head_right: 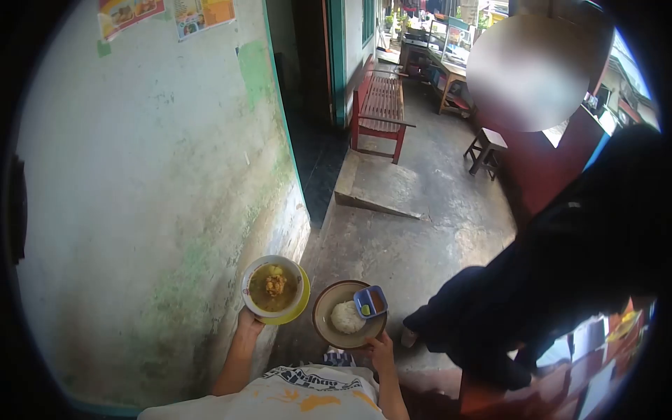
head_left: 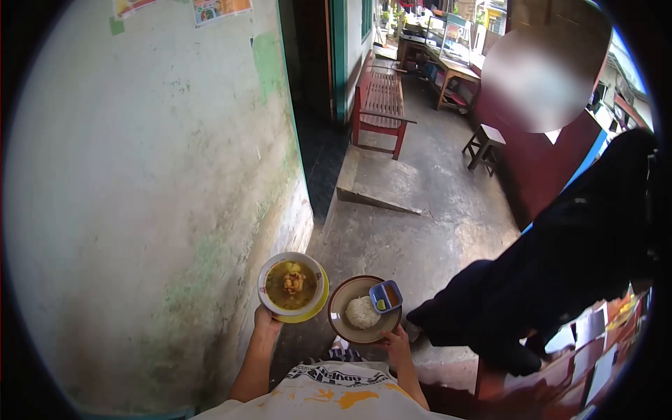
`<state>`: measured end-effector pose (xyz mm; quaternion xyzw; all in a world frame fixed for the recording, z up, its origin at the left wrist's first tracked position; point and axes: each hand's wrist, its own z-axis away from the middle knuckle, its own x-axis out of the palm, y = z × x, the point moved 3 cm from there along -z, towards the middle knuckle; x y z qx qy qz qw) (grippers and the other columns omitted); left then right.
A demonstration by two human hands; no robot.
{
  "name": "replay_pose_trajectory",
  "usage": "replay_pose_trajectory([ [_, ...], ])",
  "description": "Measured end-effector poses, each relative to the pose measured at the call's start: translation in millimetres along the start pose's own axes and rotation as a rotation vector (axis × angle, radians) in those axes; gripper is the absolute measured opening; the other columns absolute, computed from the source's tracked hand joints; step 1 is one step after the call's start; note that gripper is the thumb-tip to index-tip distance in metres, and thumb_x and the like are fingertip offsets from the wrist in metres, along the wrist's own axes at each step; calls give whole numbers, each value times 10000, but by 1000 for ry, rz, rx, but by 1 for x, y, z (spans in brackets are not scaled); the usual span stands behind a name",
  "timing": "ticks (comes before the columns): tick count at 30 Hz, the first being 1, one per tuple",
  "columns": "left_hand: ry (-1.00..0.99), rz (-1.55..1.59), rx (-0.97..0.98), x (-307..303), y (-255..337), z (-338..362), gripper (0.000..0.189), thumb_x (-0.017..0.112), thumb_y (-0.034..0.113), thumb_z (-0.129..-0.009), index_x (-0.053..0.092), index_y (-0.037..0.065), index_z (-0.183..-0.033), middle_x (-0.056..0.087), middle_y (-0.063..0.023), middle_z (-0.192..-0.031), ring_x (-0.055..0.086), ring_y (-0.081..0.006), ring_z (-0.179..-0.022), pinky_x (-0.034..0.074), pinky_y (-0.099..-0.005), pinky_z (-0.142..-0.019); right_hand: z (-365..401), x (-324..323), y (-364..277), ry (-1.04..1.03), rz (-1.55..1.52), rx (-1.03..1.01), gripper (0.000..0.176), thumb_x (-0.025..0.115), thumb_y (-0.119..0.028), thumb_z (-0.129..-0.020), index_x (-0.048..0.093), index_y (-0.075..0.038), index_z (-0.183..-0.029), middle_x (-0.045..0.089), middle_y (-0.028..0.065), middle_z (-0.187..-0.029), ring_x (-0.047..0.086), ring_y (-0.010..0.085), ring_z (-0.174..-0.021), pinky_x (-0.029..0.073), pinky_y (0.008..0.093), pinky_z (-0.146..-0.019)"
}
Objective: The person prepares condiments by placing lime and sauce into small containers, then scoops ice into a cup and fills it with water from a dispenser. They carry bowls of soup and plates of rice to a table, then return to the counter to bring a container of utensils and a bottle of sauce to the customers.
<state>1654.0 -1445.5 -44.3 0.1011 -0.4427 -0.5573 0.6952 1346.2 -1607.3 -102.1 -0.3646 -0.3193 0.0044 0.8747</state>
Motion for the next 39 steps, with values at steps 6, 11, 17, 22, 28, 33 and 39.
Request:
replay_pose_trajectory([
  [6,15,-59,3,157,2,-114,204,404,120,-913,593,44,-911,598,-35,-704,523,-108,-513,448,-258,-492,-147,28,-115,2,3,-51,373,547,21,-788,486,-33,-1152,606,81,-889,623,185,-658,576,356,-604],
  [11,-106,-152,48,264,1,-234,254,457,127,-906,546,-13,-1098,616,-138,-1048,623,-228,-924,534,-366,-782,-283,53,-195,8,-29,-84,307,533,45,-792,530,-49,-1085,561,8,-792,464,31,-507,477,202,-468],
  [17,-82,-85,48,438,45,-332,262,421,-46,-755,586,20,-948,610,-79,-824,616,-154,-663,503,-252,-562,-431,127,-305,95,-82,-57,346,527,52,-788,508,-37,-1122,582,38,-841,510,92,-532,453,238,-449],
  [22,-93,-19,85,519,71,-466,251,480,-52,-668,581,51,-873,608,-59,-794,607,-161,-679,506,-286,-578,-579,174,-390,-56,-14,-74,312,521,48,-790,511,-35,-1090,560,32,-794,490,79,-520,401,211,-427],
  [28,79,113,232,598,105,-594,143,548,-17,-649,558,104,-724,571,-3,-684,561,-145,-600,466,-253,-521,-768,247,-472,-150,80,-1,359,549,23,-776,505,-51,-1125,597,60,-892,579,125,-592,499,244,-496],
  [33,100,198,386,645,135,-686,75,521,15,-757,560,69,-791,589,-41,-772,577,-153,-650,482,-274,-555,-955,299,-519,-335,163,34,403,507,25,-790,450,-30,-1185,598,187,-1041,655,342,-817,587,487,-678],
  [39,286,385,507,668,201,-817,194,475,8,-758,579,26,-921,598,-69,-831,599,-172,-706,516,-290,-630,-1168,461,-557,-632,374,212,459,541,-14,-769,440,-43,-1216,634,171,-963,672,320,-740,593,449,-642],
])
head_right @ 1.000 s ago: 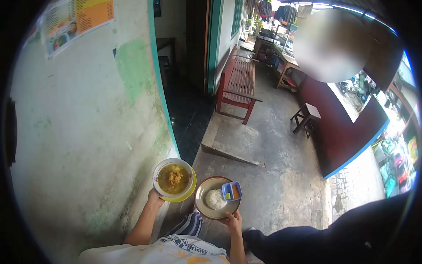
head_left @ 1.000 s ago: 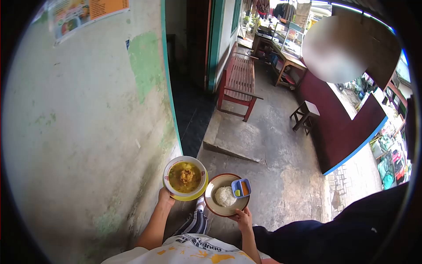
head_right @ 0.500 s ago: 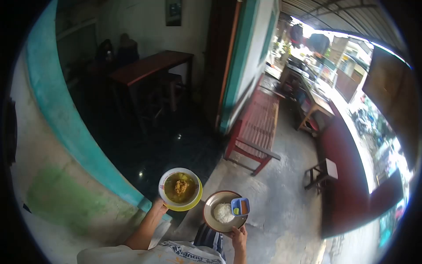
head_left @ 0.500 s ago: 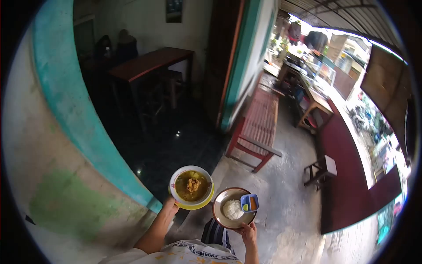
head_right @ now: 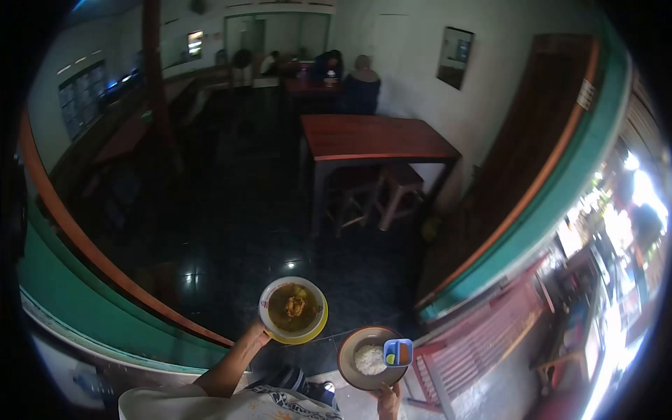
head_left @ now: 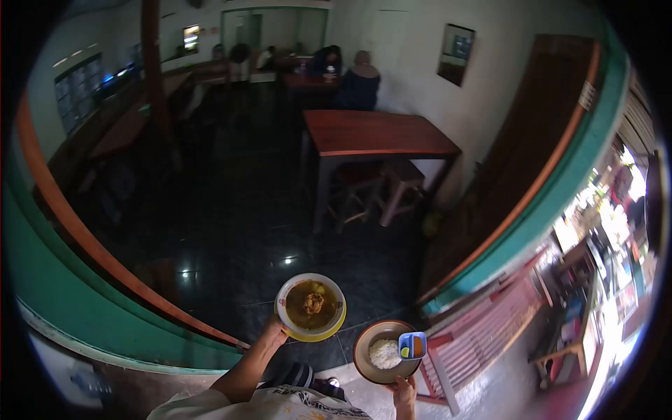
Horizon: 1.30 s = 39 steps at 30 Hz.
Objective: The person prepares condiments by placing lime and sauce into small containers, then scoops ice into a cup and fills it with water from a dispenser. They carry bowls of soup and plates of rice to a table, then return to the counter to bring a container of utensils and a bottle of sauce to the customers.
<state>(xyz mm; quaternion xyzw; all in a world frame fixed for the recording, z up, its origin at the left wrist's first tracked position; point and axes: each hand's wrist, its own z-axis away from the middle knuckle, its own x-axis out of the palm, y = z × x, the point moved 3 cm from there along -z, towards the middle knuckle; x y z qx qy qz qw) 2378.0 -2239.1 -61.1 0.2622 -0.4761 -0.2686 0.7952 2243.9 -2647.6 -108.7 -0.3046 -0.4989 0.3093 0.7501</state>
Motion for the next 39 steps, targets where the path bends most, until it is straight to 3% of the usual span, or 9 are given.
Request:
replay_pose_trajectory([
  [5,169,120,107,37,60,-84,180,487,-45,-670,584,35,-799,583,-55,-713,573,-163,-599,482,-262,-550,-140,103,-63,-118,92,70,537,530,16,-760,399,-47,-1276,615,125,-987,667,241,-737,593,355,-553],
  [6,169,139,86,8,12,-149,168,489,-44,-670,583,39,-782,581,-54,-703,567,-162,-592,474,-263,-539,-197,64,-18,-105,111,56,544,526,-7,-774,390,-86,-1294,638,158,-963,675,294,-743,599,443,-639],
  [9,243,177,117,-10,17,-196,120,502,-38,-700,573,51,-738,565,-52,-668,539,-155,-558,433,-263,-498,-250,133,-27,-153,103,86,540,518,0,-777,388,-81,-1295,630,159,-978,673,298,-765,599,453,-633],
  [19,355,278,159,7,190,-295,164,552,8,-771,551,80,-624,495,-42,-523,451,-139,-440,355,-284,-417,-356,348,-24,-186,118,163,610,505,25,-762,322,-37,-1341,592,217,-1054,659,340,-828,589,480,-687],
  [25,557,337,141,44,308,-398,156,570,176,-878,613,33,-833,606,-49,-692,525,-131,-513,423,-279,-463,-510,472,2,-301,202,251,607,463,38,-775,309,-54,-1355,569,216,-1107,659,333,-838,583,487,-700],
  [26,501,404,160,35,319,-426,247,571,228,-896,595,-2,-983,642,-77,-861,607,-147,-645,495,-286,-537,-532,493,7,-308,202,261,613,462,42,-773,306,-56,-1357,564,218,-1117,659,332,-837,583,486,-697],
  [33,550,466,245,35,435,-586,261,518,209,-923,569,-24,-1029,635,-112,-947,639,-186,-745,535,-318,-609,-709,658,33,-345,329,379,591,520,37,-791,331,-86,-1338,544,147,-1168,642,301,-859,583,455,-668],
  [34,511,438,228,23,442,-619,340,476,203,-941,484,-34,-1184,554,-173,-1187,592,-296,-1035,526,-453,-843,-726,693,28,-328,319,361,548,533,21,-801,361,-73,-1312,576,146,-1106,653,286,-814,584,441,-650],
  [39,485,422,295,45,547,-742,420,518,300,-923,480,-25,-1188,565,-150,-1170,604,-270,-1000,533,-416,-802,-857,820,51,-426,330,350,516,537,3,-806,370,-57,-1290,589,157,-1076,659,299,-823,587,446,-658],
])
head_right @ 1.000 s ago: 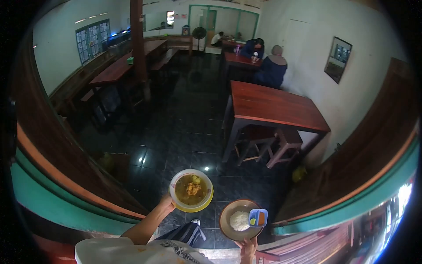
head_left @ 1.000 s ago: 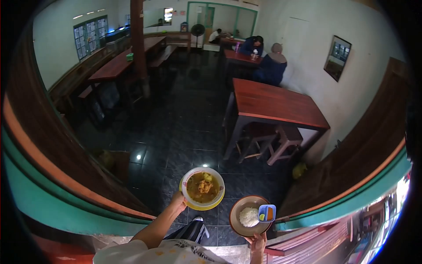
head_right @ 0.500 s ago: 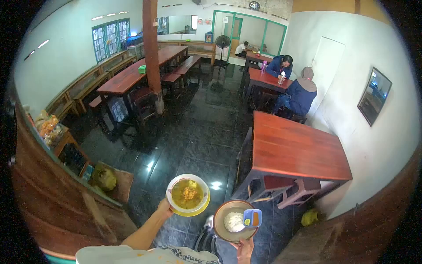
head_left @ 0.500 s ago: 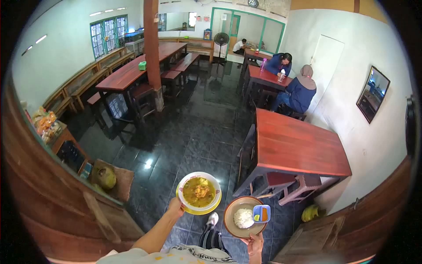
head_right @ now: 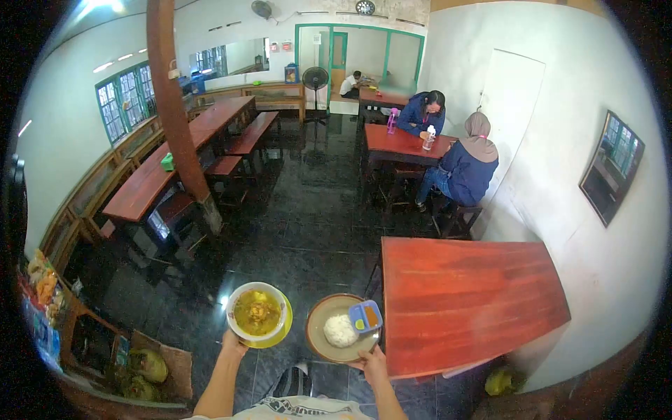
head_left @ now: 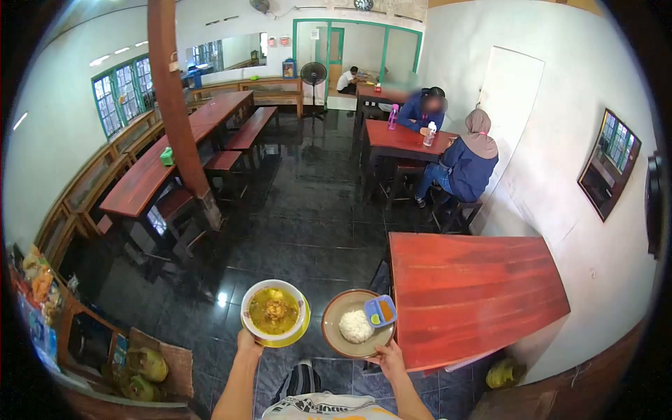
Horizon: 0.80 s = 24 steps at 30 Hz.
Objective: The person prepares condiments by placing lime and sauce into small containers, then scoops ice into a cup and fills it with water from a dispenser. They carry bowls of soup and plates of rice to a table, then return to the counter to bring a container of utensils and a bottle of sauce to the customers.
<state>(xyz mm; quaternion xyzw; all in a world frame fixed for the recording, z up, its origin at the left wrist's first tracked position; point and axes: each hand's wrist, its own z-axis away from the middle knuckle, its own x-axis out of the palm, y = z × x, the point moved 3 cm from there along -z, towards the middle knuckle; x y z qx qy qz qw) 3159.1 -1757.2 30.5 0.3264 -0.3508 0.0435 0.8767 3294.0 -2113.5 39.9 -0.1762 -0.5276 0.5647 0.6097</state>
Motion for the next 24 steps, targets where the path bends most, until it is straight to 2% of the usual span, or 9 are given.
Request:
replay_pose_trajectory([
  [3,33,-14,11,85,19,-54,334,526,241,-915,539,-29,-1112,606,-140,-1097,635,-232,-914,543,-364,-729,-89,33,-39,-26,-10,-24,491,543,-11,-822,377,-42,-1283,569,153,-1099,655,284,-850,586,433,-674],
  [6,-53,-52,11,137,24,-154,325,512,228,-918,541,-28,-1115,604,-144,-1100,634,-230,-921,543,-360,-737,-179,50,-64,-26,-58,-47,489,544,-5,-818,383,-42,-1278,568,153,-1110,652,290,-875,586,437,-700],
  [7,-29,-85,12,158,27,-185,313,505,218,-917,547,-25,-1110,615,-142,-1076,637,-229,-917,542,-362,-744,-207,56,-74,-20,-64,-51,482,541,0,-818,392,-49,-1274,574,149,-1105,649,285,-887,583,448,-705],
  [10,-96,-91,-25,225,33,-269,296,503,206,-915,551,-21,-1098,624,-139,-1055,641,-233,-914,543,-362,-753,-280,72,-100,62,-135,-76,485,536,12,-815,397,-56,-1275,581,145,-1097,649,281,-885,579,468,-701],
  [11,-146,-55,-45,253,36,-289,280,497,177,-915,549,-27,-1099,625,-142,-1055,641,-239,-917,541,-366,-769,-304,76,-111,94,-150,-93,460,549,6,-804,421,-65,-1241,623,131,-1014,667,286,-798,584,461,-681],
  [14,-79,-166,-43,319,35,-372,280,498,161,-914,543,-36,-1107,618,-145,-1072,637,-242,-930,541,-368,-780,-377,80,-148,128,-159,-115,469,557,-4,-807,412,-64,-1250,621,134,-1025,665,288,-820,578,473,-693],
  [18,-104,-163,-76,426,17,-467,243,525,133,-896,565,-44,-1057,632,-142,-1029,645,-237,-902,545,-362,-753,-472,91,-212,206,-159,-139,466,547,-7,-812,402,-59,-1253,613,138,-1046,665,295,-815,573,478,-699],
  [21,-133,-218,-91,488,-8,-558,264,535,165,-902,567,-44,-1060,635,-143,-1029,650,-242,-886,548,-359,-756,-554,77,-245,209,-169,-163,465,542,-7,-820,396,-51,-1259,600,149,-1077,662,310,-839,573,480,-698],
  [24,-170,-162,-140,580,-23,-599,279,542,187,-906,568,-45,-1058,633,-148,-1047,649,-244,-902,547,-360,-768,-633,79,-300,224,-199,-180,475,528,4,-824,387,-53,-1275,601,154,-1071,664,306,-831,576,469,-692],
])
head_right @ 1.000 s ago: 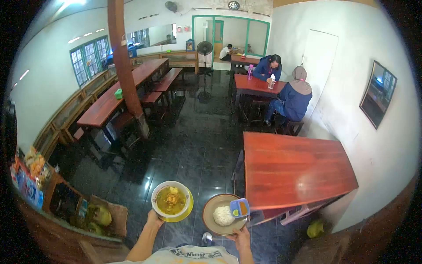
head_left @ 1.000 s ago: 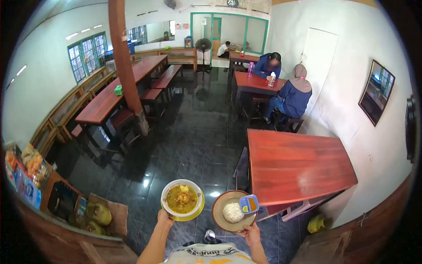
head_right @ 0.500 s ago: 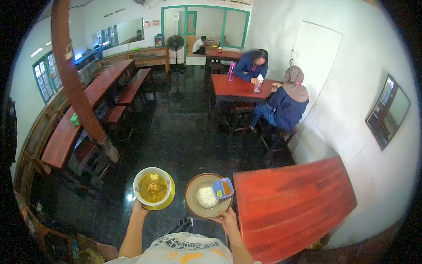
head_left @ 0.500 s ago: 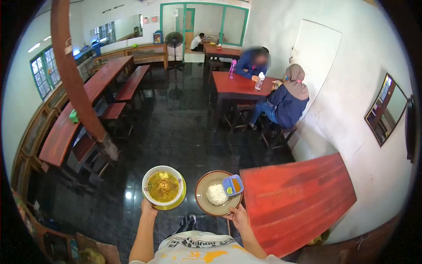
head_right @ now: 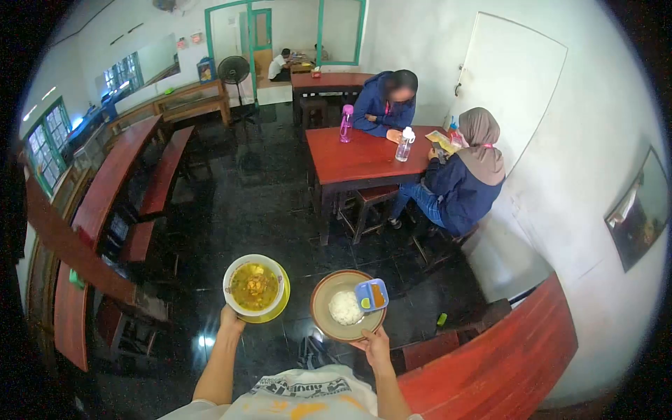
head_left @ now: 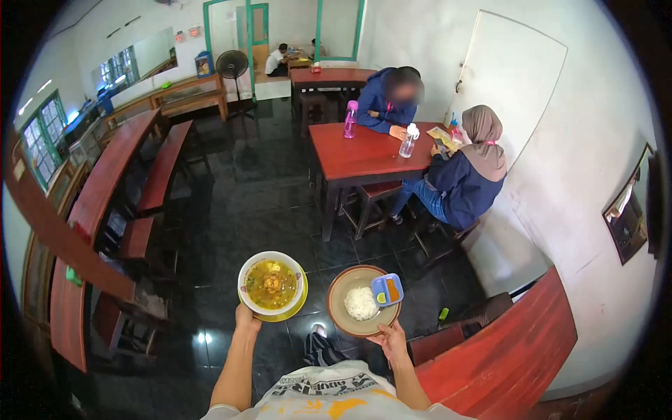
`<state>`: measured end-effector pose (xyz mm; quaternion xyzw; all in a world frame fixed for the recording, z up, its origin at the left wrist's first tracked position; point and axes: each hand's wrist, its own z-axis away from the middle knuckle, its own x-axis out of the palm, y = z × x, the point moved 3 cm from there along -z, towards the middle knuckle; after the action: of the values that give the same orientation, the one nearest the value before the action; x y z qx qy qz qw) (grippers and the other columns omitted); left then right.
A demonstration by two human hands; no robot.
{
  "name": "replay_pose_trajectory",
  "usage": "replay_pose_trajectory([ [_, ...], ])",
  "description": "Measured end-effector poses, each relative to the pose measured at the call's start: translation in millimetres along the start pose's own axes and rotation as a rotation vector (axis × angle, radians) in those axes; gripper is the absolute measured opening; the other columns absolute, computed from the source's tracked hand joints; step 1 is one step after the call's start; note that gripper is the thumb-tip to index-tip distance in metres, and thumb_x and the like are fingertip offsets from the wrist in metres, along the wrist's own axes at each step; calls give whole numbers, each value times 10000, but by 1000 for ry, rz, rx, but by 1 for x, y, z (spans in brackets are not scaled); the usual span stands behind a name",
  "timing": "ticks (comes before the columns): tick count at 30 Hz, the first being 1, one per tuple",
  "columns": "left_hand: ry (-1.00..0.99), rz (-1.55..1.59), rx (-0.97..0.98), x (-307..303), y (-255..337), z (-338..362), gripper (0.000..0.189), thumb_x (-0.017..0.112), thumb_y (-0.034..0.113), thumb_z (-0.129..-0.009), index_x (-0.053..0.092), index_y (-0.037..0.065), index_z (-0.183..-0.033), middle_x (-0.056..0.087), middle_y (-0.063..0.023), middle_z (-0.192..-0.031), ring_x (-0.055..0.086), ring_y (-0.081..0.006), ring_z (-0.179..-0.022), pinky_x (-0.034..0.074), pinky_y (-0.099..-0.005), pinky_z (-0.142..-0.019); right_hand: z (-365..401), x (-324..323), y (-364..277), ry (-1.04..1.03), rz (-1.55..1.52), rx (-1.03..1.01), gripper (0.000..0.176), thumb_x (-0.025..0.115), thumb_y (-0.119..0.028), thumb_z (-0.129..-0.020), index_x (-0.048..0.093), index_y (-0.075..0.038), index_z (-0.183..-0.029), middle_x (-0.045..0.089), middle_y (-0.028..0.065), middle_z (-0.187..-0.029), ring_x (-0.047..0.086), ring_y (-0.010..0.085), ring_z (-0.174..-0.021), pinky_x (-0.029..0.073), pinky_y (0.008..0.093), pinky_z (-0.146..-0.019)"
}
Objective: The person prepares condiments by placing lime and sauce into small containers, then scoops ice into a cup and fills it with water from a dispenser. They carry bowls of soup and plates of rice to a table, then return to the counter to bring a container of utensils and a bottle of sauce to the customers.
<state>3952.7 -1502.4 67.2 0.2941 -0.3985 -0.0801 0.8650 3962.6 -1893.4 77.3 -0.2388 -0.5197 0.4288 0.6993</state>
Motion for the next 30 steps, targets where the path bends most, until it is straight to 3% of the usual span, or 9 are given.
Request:
replay_pose_trajectory([
  [2,-5,12,-31,35,-2,-56,283,515,164,-918,553,-55,-1092,614,-161,-1094,629,-251,-964,533,-379,-817,-52,16,-21,0,-6,7,479,521,8,-826,384,-55,-1281,598,157,-1073,665,304,-828,575,467,-696],
  [11,-72,-107,-99,229,-13,-263,255,412,63,-912,552,-67,-1080,606,-177,-1081,624,-272,-956,522,-389,-829,-300,67,-113,127,-5,-46,522,472,15,-845,323,-66,-1338,560,180,-1160,650,329,-890,574,446,-735],
  [15,-165,-267,-164,289,-28,-370,315,413,158,-952,509,-56,-1161,577,-172,-1159,594,-261,-1035,507,-395,-872,-402,83,-142,166,-99,-110,545,463,33,-852,296,-63,-1362,543,205,-1170,643,341,-897,586,447,-713],
  [20,-226,-305,-247,390,-50,-466,320,400,147,-951,508,-31,-1194,571,-171,-1179,588,-258,-1053,496,-397,-892,-522,87,-181,224,-92,-122,545,462,17,-867,278,-74,-1372,545,198,-1166,641,323,-917,594,423,-704],
  [23,-243,-375,-304,416,-63,-524,309,424,138,-943,516,-32,-1184,578,-167,-1169,593,-251,-1042,498,-391,-888,-583,90,-188,267,-145,-125,523,450,8,-881,275,-74,-1367,541,201,-1170,641,323,-914,599,407,-696],
  [26,-202,-358,-295,435,-88,-571,248,496,157,-921,573,-49,-1037,635,-152,-992,642,-229,-855,535,-370,-749,-642,90,-202,247,-169,-156,529,486,23,-852,320,-80,-1344,541,188,-1182,622,329,-970,580,455,-743],
  [30,-192,-399,-319,461,-123,-621,199,486,102,-891,592,-12,-1014,644,-136,-967,645,-221,-834,533,-358,-732,-722,83,-219,257,-192,-128,520,474,34,-856,319,-74,-1340,535,186,-1187,616,326,-984,579,452,-757],
])
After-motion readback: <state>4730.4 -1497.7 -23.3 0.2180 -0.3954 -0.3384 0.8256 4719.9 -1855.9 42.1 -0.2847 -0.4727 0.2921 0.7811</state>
